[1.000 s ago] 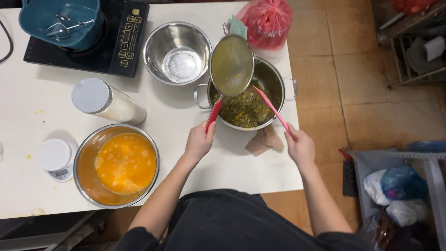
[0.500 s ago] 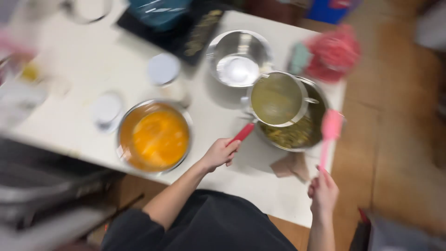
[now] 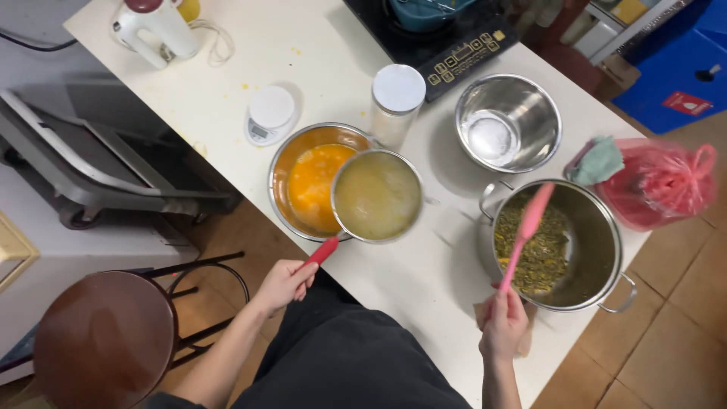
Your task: Straining mung beans through a sieve and pouring egg mixture into a pot to prepare bakery ingredients.
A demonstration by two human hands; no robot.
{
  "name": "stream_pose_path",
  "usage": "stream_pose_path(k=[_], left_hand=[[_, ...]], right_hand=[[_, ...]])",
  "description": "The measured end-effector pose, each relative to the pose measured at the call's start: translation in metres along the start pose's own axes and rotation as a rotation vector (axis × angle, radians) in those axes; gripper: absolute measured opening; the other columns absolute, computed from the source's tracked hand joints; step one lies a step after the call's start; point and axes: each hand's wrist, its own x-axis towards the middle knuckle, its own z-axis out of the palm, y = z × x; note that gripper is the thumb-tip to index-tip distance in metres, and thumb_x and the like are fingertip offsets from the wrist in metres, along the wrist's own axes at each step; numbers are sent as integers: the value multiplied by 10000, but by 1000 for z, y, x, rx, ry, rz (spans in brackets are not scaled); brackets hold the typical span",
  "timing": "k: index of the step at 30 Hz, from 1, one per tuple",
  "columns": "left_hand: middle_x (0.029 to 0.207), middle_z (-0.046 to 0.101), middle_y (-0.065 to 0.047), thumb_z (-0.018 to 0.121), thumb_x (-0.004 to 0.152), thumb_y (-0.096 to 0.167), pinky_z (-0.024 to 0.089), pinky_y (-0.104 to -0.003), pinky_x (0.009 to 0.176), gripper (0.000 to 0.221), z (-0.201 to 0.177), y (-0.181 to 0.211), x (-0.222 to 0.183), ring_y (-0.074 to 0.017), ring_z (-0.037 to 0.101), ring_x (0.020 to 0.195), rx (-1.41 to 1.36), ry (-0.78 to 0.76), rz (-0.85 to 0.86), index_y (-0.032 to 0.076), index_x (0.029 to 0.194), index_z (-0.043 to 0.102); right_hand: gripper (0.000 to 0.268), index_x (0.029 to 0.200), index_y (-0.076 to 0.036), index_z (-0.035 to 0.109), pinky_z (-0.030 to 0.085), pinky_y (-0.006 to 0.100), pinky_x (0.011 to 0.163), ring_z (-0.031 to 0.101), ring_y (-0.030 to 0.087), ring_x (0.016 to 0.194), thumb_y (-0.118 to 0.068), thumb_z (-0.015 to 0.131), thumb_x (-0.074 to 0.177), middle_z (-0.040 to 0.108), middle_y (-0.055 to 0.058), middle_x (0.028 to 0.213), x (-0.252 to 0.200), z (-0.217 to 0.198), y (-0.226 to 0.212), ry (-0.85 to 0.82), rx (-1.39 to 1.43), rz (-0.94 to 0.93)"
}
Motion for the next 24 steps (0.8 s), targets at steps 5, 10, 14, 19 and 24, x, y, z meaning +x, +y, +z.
stream_pose_path(k=[5, 10, 14, 19, 24], left_hand=[[484, 512, 0, 608, 1013, 350, 396, -263, 435, 474, -42, -8, 25, -88, 465, 408, -4, 181, -6, 38, 657, 596], [497, 529, 14, 618, 1007, 384, 397, -253, 436, 498, -67, 1, 65, -73, 473, 414, 34, 154, 43, 45, 642, 613], [488, 524, 7, 617, 1004, 394, 378, -257, 426, 498, -71, 14, 74, -81, 467, 403, 31, 103, -2, 53, 642, 617], [479, 519, 9, 612, 1004, 415, 370, -257, 420, 519, -81, 16, 75, -82, 455, 399, 61, 66, -19, 48, 637, 618], [525, 645, -88, 571, 979, 511, 507, -342, 509, 573, -88, 42, 67, -197, 661, 474, 558, 81, 34, 32, 681, 673]], right_hand=[[214, 1147, -20, 620, 258, 204, 361, 366, 34, 435, -189, 506, 1080, 460, -23, 607, -2, 56, -1, -138, -48, 9], [227, 1143, -16, 635, 256, 204, 369, 349, 28, 449, -202, 533, 1064, 443, -37, 614, -16, 100, 8, -173, -64, 74], [266, 1149, -17, 685, 318, 216, 433, 409, 42, 517, -231, 603, 1013, 499, -34, 656, -26, 135, 16, -189, -261, 94], [318, 1148, -21, 737, 428, 248, 539, 508, 80, 606, -245, 712, 924, 621, -8, 725, -25, 195, 1, -188, -620, -3], [360, 1209, -43, 721, 488, 273, 605, 558, 110, 642, -223, 733, 898, 644, 48, 761, -18, 231, 3, -251, -761, 11]])
